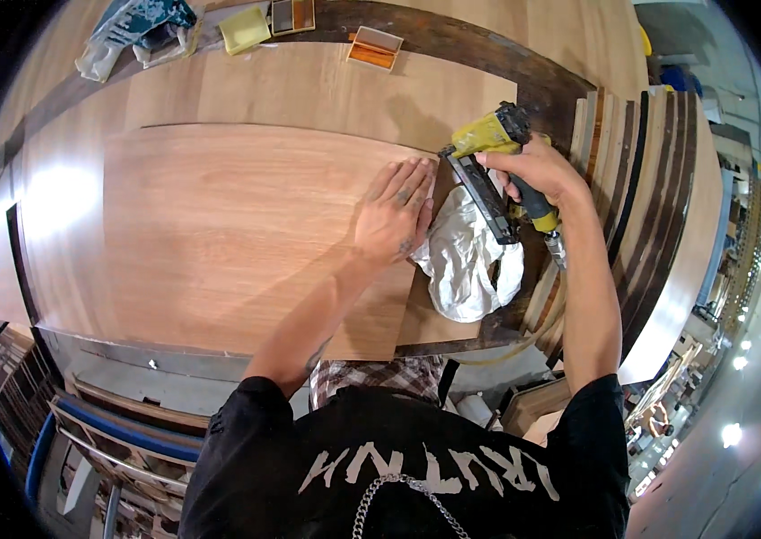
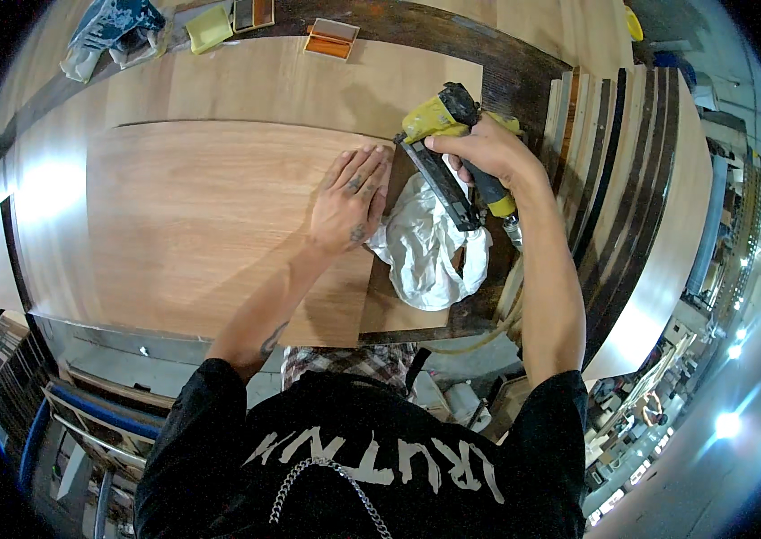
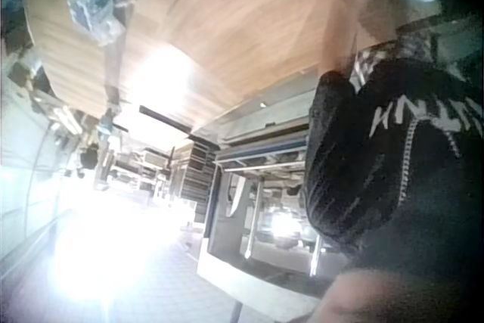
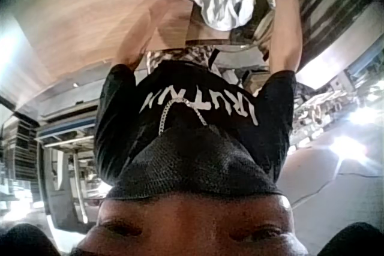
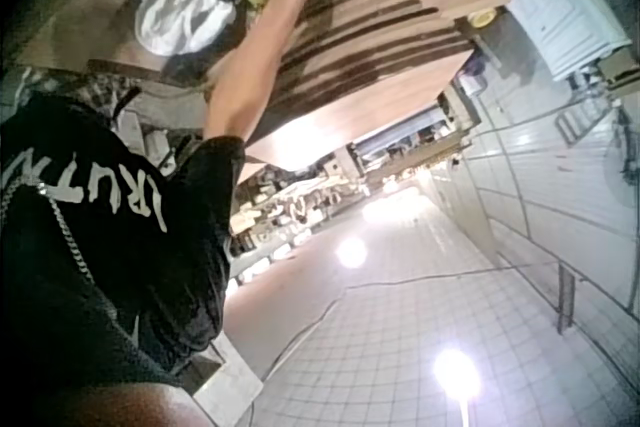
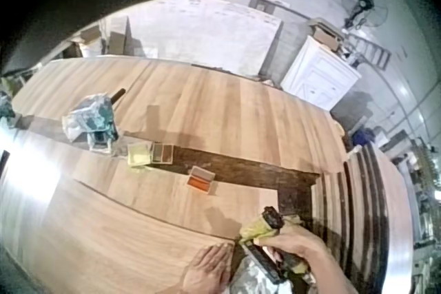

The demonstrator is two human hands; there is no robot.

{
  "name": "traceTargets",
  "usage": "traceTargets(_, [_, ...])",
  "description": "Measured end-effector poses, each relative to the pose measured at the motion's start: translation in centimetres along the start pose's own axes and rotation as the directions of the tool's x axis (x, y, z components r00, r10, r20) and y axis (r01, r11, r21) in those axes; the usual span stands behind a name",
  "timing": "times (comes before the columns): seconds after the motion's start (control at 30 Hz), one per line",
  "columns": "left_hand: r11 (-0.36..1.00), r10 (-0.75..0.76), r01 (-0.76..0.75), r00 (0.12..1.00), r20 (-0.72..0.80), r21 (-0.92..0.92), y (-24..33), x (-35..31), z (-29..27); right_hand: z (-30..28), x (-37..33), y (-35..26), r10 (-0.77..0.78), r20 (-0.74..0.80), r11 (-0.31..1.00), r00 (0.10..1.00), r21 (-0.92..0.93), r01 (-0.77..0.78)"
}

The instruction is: The person staples edge strips to wooden furniture panels using a pneumatic nail gun, wipes the panels with a cloth, and stacks them onto a pile.

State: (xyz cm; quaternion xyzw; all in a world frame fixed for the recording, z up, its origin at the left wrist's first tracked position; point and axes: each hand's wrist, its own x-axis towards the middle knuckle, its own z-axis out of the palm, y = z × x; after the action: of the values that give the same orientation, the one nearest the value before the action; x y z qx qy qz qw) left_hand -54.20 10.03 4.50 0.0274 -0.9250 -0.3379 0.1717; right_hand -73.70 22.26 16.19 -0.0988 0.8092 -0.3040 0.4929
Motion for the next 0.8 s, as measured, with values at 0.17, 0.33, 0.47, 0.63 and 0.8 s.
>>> traceTargets(0.17, [1.000, -0.003, 0.003, 1.000, -0.014, -0.003, 0.0, 0.1, -0.1, 0.1, -0.4, -0.2, -0.017, 0.022, 1.000, 1.000, 0.008, 0.016])
traceTargets(0.33, [1.000, 0.019, -0.019, 0.999, -0.040, 0.021, -0.1, 0.0, 0.1, 0.3, -0.7, -0.4, 0.010, 0.005, 0.999, 1.000, -0.053, -0.010])
traceTargets(0.47, [1.000, -0.012, 0.012, 1.000, -0.015, -0.010, -0.1, -0.1, 0.1, 0.9, -1.1, -0.9, 0.011, -0.020, 1.000, 1.000, -0.009, -0.011])
traceTargets(0.63, [1.000, -0.025, 0.025, 1.000, 0.015, -0.007, -0.1, -0.3, -0.2, 1.1, -0.5, -1.1, -0.005, -0.034, 0.998, 0.999, -0.066, 0.002])
traceTargets(0.8, [1.000, -0.005, 0.005, 1.000, -0.005, 0.016, 0.2, -0.1, -0.4, 0.2, 0.3, -1.4, 0.038, -0.034, 0.985, 0.999, -0.166, -0.043])
